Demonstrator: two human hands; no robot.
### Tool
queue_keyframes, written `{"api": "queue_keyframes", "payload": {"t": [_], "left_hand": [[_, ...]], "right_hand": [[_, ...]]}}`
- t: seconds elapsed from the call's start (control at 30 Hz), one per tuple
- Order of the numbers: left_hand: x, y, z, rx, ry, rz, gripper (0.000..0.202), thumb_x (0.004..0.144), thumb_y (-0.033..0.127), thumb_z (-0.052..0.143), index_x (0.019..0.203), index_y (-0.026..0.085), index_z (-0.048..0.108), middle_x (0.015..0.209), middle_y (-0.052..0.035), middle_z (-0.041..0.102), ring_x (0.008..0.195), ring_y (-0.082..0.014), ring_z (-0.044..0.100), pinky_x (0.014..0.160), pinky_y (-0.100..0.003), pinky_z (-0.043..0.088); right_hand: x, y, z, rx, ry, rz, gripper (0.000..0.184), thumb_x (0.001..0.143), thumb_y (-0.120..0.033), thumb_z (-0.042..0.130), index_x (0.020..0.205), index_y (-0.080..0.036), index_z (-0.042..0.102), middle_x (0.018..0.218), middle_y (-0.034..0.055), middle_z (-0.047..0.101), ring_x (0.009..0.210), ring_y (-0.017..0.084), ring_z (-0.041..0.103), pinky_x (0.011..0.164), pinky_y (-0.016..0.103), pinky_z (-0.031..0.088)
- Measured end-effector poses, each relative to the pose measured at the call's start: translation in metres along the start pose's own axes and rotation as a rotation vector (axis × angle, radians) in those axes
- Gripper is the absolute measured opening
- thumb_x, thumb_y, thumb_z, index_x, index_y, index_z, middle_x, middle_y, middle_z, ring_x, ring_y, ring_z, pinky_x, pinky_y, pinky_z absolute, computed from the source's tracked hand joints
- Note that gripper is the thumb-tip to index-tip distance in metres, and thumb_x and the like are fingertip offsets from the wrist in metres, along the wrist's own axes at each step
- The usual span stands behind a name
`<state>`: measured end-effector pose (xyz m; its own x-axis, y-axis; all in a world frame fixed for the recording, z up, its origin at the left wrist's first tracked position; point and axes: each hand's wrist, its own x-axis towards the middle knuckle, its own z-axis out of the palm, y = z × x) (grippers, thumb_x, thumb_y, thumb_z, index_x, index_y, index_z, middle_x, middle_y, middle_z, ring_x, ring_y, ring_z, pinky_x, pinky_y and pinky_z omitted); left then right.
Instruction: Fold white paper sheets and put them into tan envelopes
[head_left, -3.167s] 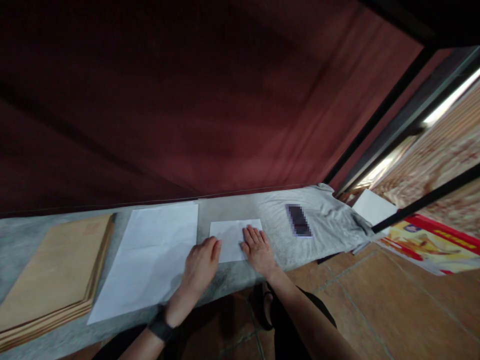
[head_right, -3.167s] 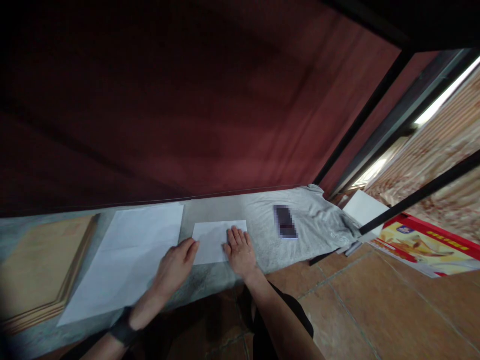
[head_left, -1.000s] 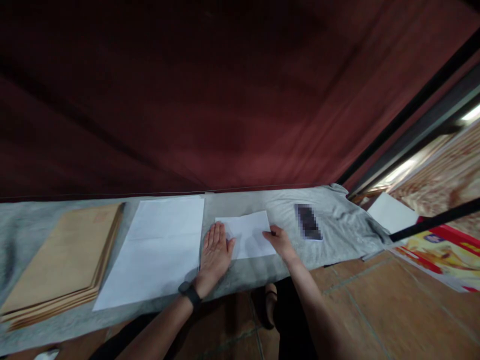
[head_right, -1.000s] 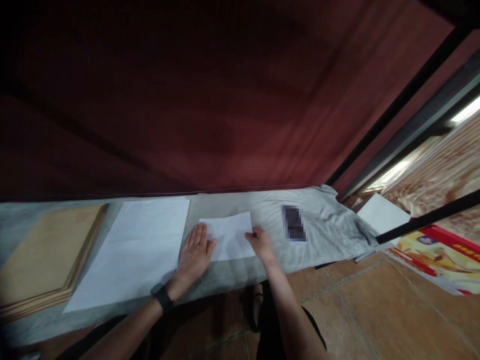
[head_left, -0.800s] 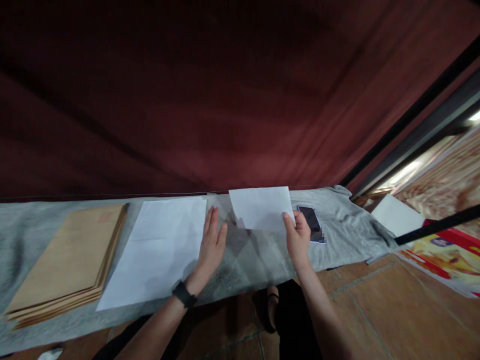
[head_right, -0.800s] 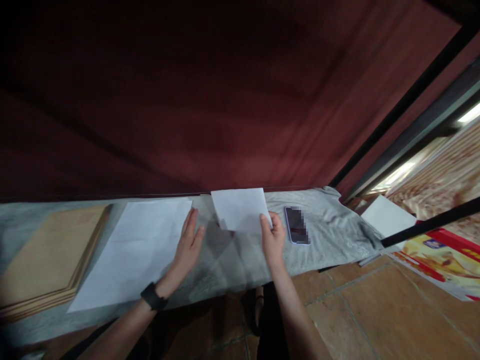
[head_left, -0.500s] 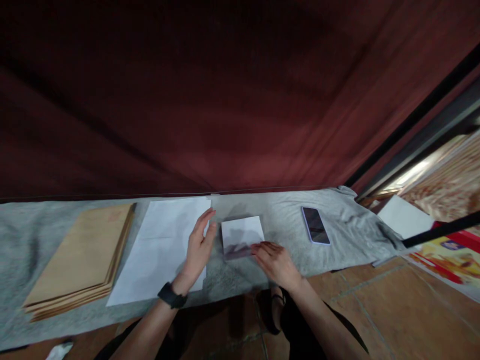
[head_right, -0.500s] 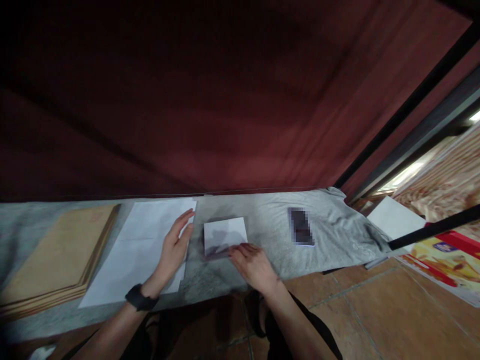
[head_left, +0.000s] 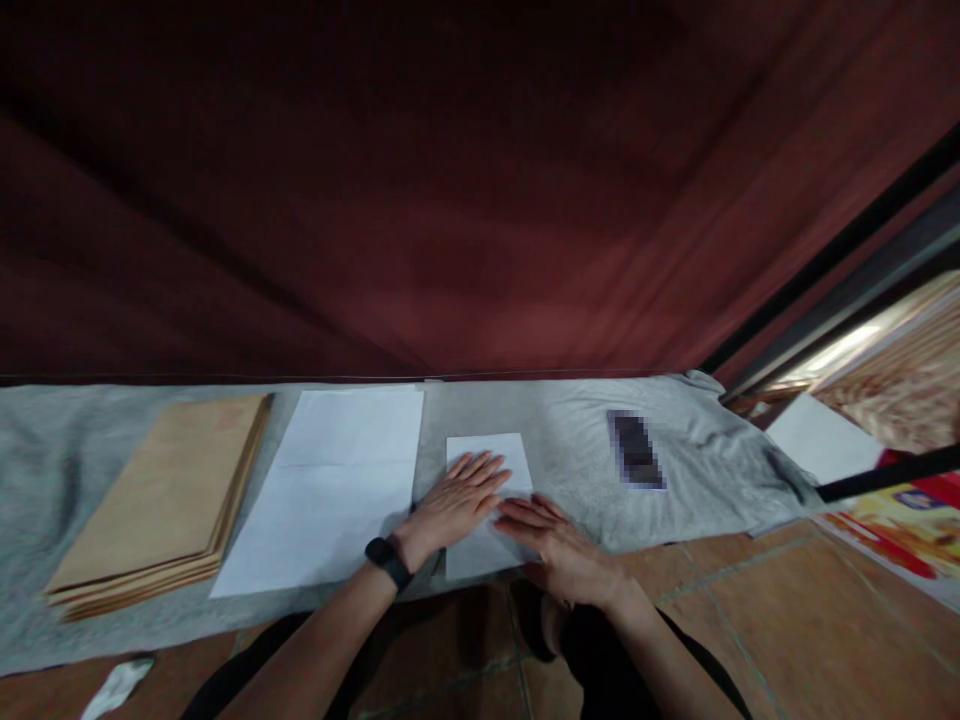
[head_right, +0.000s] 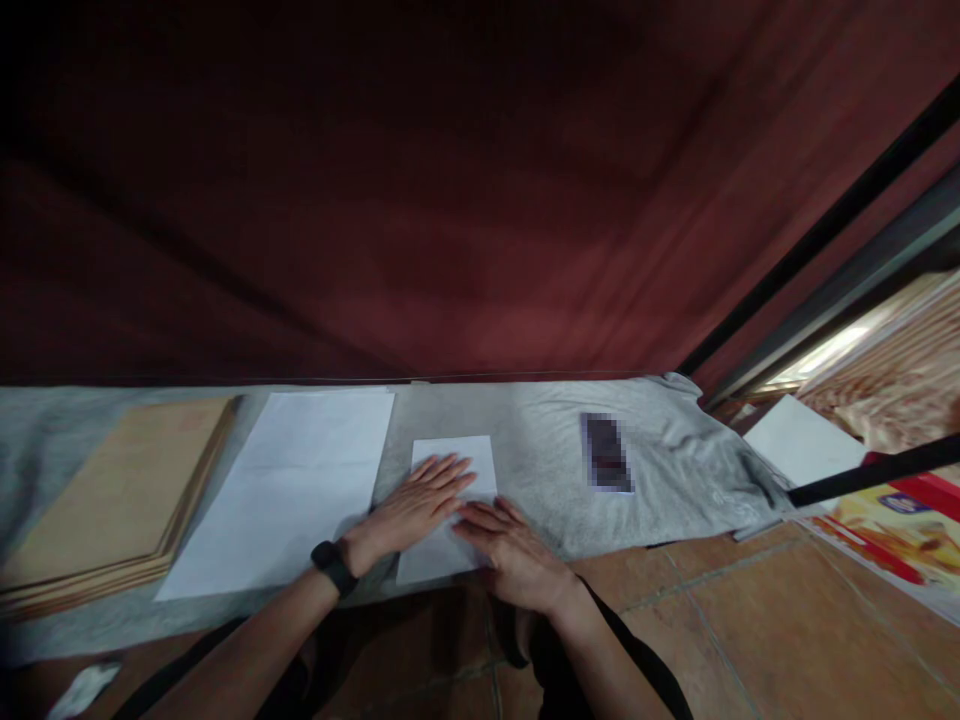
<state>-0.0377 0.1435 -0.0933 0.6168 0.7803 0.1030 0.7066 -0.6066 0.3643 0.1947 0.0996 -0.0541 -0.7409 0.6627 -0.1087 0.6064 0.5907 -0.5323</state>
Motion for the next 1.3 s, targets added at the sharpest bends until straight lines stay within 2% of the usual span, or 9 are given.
{"api": "queue_keyframes", "payload": {"t": [0.13,0.27,0.4,0.53,0.6,0.67,0.77,1.0,1.3], "left_hand": [[0.003,-0.005,-0.002,0.007,-0.011,-0.056,0.046,0.103,0.037,0.038,0.148,0.03,0.044,0.16,-0.0009,0.034,0.15,-0.0176,0.024,0.124,-0.043,0.016],[-0.019,0.001,-0.016,-0.098,-0.09,-0.057,0.049,0.099,0.047,0.046,0.146,0.03,0.048,0.16,-0.0034,0.035,0.149,-0.021,0.028,0.123,-0.045,0.022],[-0.05,0.007,-0.032,-0.269,-0.156,-0.04,0.06,0.09,0.055,0.06,0.145,0.034,0.049,0.155,-0.001,0.044,0.145,-0.024,0.038,0.12,-0.042,0.032],[-0.062,0.005,-0.035,-0.385,-0.089,-0.165,0.063,0.084,0.044,0.066,0.144,0.034,0.05,0.147,-0.0006,0.054,0.133,-0.026,0.053,0.111,-0.038,0.044],[-0.059,0.001,-0.032,-0.445,-0.021,-0.234,0.048,0.088,0.038,0.059,0.135,0.029,0.06,0.135,-0.003,0.065,0.121,-0.0246,0.061,0.103,-0.036,0.049],[-0.053,-0.002,-0.029,-0.496,0.03,-0.298,0.033,0.091,0.037,0.053,0.114,0.024,0.072,0.115,-0.0049,0.074,0.105,-0.0234,0.067,0.093,-0.034,0.052],[-0.046,-0.002,-0.028,-0.519,0.113,-0.433,0.028,0.092,0.036,0.05,0.088,0.02,0.072,0.09,-0.0044,0.076,0.085,-0.0212,0.068,0.077,-0.03,0.052],[-0.032,0.0,-0.028,-0.386,0.231,-0.617,0.019,0.09,0.026,0.052,0.074,0.021,0.061,0.073,0.0002,0.066,0.071,-0.0159,0.061,0.067,-0.025,0.043],[-0.014,-0.016,-0.028,-0.337,0.156,-0.801,0.022,0.092,0.031,0.052,0.075,0.021,0.062,0.072,-0.0003,0.067,0.071,-0.0165,0.063,0.064,-0.025,0.039]], "right_hand": [[-0.005,0.015,0.001,0.044,-0.002,0.019,0.067,0.08,-0.013,0.067,0.142,-0.033,0.052,0.153,0.003,0.047,0.144,0.021,0.039,0.123,0.045,0.022],[-0.004,0.023,-0.002,0.15,0.091,0.025,0.054,0.082,-0.008,0.063,0.131,-0.032,0.064,0.14,0.0021,0.061,0.133,0.019,0.053,0.117,0.038,0.035],[0.001,0.027,-0.009,0.248,0.138,0.04,0.038,0.086,-0.014,0.061,0.119,-0.03,0.072,0.126,0.0009,0.07,0.121,0.018,0.062,0.105,0.03,0.047],[0.01,0.033,-0.013,0.357,0.164,0.193,0.027,0.091,-0.027,0.056,0.11,-0.024,0.075,0.104,0.0017,0.077,0.095,0.02,0.071,0.086,0.029,0.053],[0.015,0.038,-0.011,0.403,0.202,0.279,0.027,0.091,-0.034,0.055,0.104,-0.021,0.075,0.091,0.0021,0.076,0.083,0.02,0.069,0.076,0.029,0.053],[0.021,0.043,-0.008,0.457,0.24,0.332,0.03,0.091,-0.039,0.055,0.097,-0.018,0.075,0.083,0.002,0.074,0.075,0.019,0.066,0.069,0.027,0.051],[0.032,0.05,-0.004,0.543,0.271,0.353,0.035,0.093,-0.042,0.05,0.094,-0.017,0.073,0.077,0.0008,0.071,0.069,0.017,0.063,0.063,0.025,0.048],[0.058,0.054,-0.001,0.161,0.366,0.549,0.032,0.094,-0.042,0.052,0.074,-0.02,0.066,0.061,-0.0016,0.062,0.062,0.015,0.058,0.057,0.024,0.039],[0.086,0.038,-0.007,-0.15,0.322,0.744,0.031,0.098,-0.047,0.049,0.104,-0.023,0.067,0.092,0.0065,0.075,0.086,0.02,0.07,0.067,0.025,0.043]]}}
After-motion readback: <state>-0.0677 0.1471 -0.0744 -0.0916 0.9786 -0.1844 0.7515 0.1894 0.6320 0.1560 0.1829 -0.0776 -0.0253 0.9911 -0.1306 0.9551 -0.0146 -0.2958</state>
